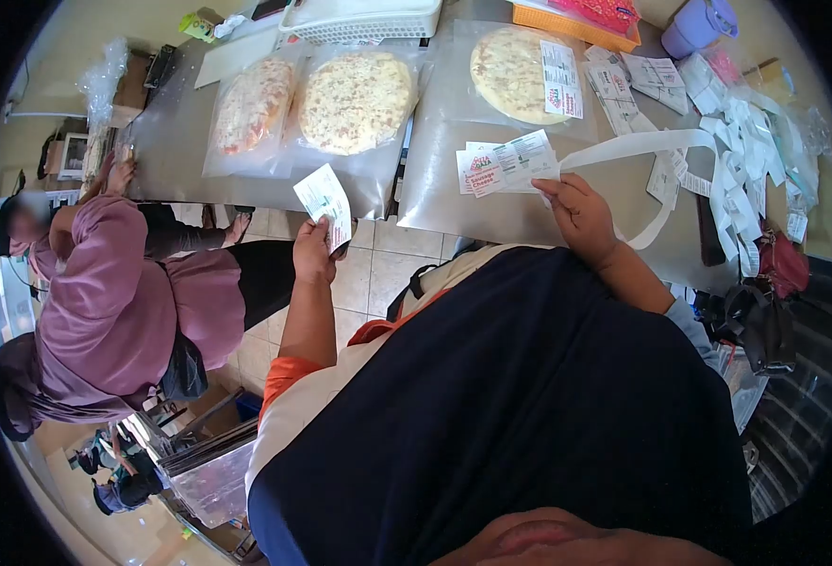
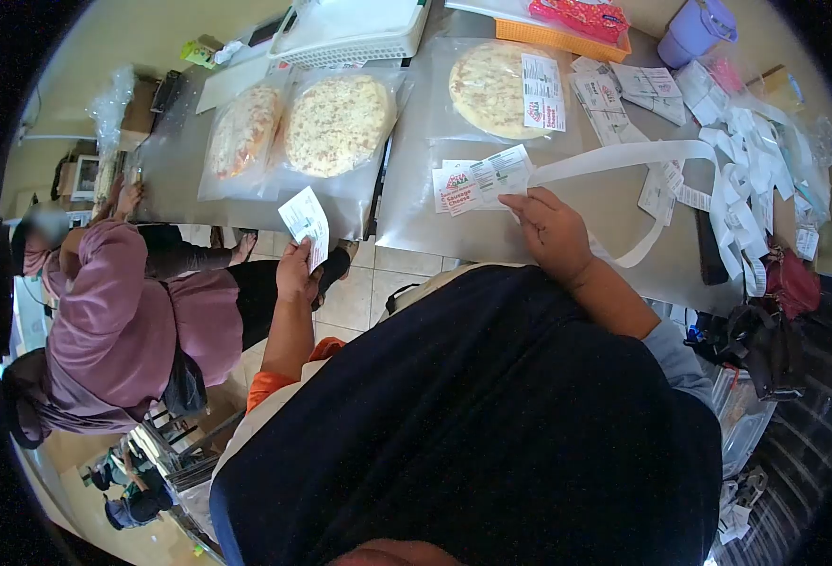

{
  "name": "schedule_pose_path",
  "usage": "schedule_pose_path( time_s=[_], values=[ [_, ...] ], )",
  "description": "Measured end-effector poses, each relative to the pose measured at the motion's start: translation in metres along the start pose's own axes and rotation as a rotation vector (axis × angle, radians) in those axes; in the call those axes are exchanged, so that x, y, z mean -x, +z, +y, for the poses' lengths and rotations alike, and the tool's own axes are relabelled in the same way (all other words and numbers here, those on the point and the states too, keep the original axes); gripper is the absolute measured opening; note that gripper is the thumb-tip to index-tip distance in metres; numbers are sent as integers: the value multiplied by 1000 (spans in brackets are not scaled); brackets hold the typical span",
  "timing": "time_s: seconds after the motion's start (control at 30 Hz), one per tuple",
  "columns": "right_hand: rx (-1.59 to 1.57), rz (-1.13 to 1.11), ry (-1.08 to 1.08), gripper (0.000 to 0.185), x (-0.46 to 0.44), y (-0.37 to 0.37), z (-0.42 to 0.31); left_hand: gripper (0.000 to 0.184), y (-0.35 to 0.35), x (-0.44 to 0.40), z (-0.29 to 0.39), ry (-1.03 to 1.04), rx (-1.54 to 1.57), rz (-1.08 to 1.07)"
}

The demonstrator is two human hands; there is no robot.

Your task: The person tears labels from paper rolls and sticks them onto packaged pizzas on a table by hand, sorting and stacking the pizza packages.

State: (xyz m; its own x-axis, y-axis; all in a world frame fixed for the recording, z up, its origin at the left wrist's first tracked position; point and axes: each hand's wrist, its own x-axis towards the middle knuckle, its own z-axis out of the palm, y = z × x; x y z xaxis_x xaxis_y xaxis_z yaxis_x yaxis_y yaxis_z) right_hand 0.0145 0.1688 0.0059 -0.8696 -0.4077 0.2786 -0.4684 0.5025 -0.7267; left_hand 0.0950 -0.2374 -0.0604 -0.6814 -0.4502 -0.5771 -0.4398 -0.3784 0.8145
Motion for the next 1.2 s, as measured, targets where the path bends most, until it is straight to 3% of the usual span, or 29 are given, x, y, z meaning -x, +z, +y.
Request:
schedule_pose_path(
  time_s=[0.3,0.43,0.53,0.67,0.73,0.8,0.83,0.93,1.0,1.07,1.13,1.2],
  values=[
    [43,-6,-60,27,1,-2,-1,14,47,-42,23,182,342,-11],
    [88,-5,-103,32,-1,-6,-8,7,59,-59,47,89,12,113],
    [52,-35,-113,36,-3,-9,-12,5,67,-76,62,-71,97,110],
    [-16,-9,-77,39,2,-4,-2,9,77,-109,57,148,190,-329],
    [-47,36,-12,39,4,-3,1,14,103,-74,74,98,341,-213],
    [-102,75,74,39,4,-8,3,14,80,-102,57,65,233,40],
    [-143,79,160,40,4,-13,3,16,100,-70,64,88,196,290],
    [-335,111,344,40,3,-18,9,21,139,-17,44,763,-373,593],
    [-509,168,399,40,4,-8,21,28,159,4,26,1144,-527,383],
    [-702,184,468,40,1,-7,21,30,184,43,29,1335,-815,75],
    [-844,180,555,40,-2,-8,15,28,208,65,33,1538,-864,-312],
    [-920,170,661,41,-5,-13,8,23,231,84,28,1454,-728,-520]
  ],
)
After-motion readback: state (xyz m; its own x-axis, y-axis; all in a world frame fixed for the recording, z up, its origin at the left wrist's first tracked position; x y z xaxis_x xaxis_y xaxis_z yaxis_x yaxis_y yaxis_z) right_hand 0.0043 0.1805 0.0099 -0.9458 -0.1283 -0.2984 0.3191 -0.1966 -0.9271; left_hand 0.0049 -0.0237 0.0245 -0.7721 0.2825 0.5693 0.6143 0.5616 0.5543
